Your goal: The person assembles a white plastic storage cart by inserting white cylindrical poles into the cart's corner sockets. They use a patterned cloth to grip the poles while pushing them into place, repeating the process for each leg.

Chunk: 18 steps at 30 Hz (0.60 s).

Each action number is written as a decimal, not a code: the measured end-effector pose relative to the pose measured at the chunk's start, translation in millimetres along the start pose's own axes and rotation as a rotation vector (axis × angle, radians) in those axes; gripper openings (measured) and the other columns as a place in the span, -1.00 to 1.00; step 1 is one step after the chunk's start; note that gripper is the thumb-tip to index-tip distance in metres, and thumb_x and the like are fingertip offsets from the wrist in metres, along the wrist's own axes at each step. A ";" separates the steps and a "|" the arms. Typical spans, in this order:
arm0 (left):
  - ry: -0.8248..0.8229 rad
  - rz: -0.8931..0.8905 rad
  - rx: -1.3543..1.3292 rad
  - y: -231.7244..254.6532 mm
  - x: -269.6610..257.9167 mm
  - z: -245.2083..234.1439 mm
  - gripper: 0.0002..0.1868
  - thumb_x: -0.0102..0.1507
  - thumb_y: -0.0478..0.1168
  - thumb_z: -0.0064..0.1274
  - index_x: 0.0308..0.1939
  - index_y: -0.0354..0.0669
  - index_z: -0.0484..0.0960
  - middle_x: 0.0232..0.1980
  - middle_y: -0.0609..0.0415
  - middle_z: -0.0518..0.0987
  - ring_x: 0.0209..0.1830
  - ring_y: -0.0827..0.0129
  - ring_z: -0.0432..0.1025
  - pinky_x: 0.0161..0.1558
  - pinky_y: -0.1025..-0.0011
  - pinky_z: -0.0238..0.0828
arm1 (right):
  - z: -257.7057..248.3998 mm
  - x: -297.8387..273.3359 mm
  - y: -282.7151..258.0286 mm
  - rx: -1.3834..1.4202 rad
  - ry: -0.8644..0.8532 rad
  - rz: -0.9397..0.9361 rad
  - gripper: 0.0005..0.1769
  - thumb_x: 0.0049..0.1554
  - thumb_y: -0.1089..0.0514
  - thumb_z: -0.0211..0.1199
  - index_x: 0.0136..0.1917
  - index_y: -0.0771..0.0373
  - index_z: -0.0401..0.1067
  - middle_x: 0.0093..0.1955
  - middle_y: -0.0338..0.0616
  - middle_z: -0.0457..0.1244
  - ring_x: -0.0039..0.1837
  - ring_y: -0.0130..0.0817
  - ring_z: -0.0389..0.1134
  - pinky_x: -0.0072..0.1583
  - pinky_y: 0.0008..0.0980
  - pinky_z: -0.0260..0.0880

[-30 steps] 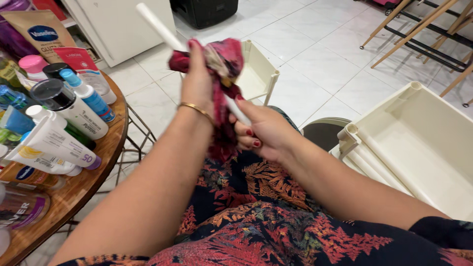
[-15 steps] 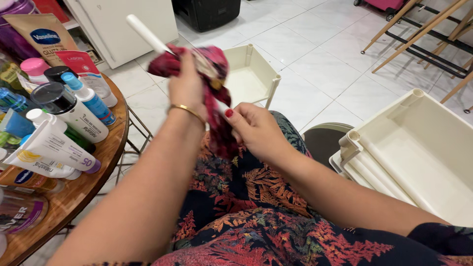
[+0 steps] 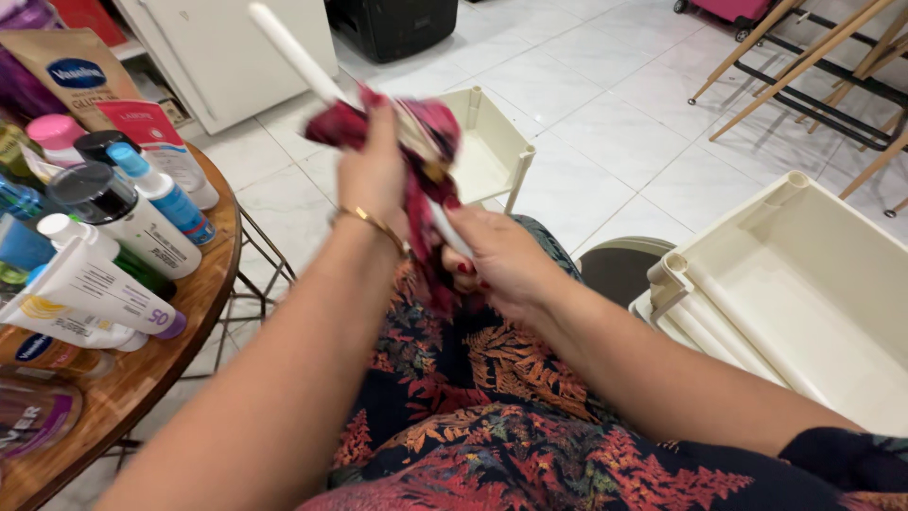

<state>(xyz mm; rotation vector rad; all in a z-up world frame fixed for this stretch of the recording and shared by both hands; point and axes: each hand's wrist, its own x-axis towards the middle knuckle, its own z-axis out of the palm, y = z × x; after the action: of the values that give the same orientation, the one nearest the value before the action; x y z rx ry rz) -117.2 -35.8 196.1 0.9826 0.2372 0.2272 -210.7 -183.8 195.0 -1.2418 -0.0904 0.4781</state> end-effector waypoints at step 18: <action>0.137 0.053 0.011 27.2 3.0 -0.5 -0.47 0.19 0.11 0.14 -0.08 -0.35 0.56 -0.14 -0.06 0.68 -0.21 0.30 0.58 -0.17 0.26 0.59 | -3.1 -8.8 4.7 -0.240 0.011 -0.140 -0.66 0.35 -0.05 0.04 -0.09 0.23 0.42 -0.41 -0.27 0.24 -0.41 -0.51 0.17 -0.34 -0.47 0.16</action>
<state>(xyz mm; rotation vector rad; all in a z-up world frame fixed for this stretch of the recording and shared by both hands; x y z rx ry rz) -116.7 -20.0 218.5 0.9861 0.3384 0.3431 -219.0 -188.9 191.3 -1.4617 -0.2294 0.3452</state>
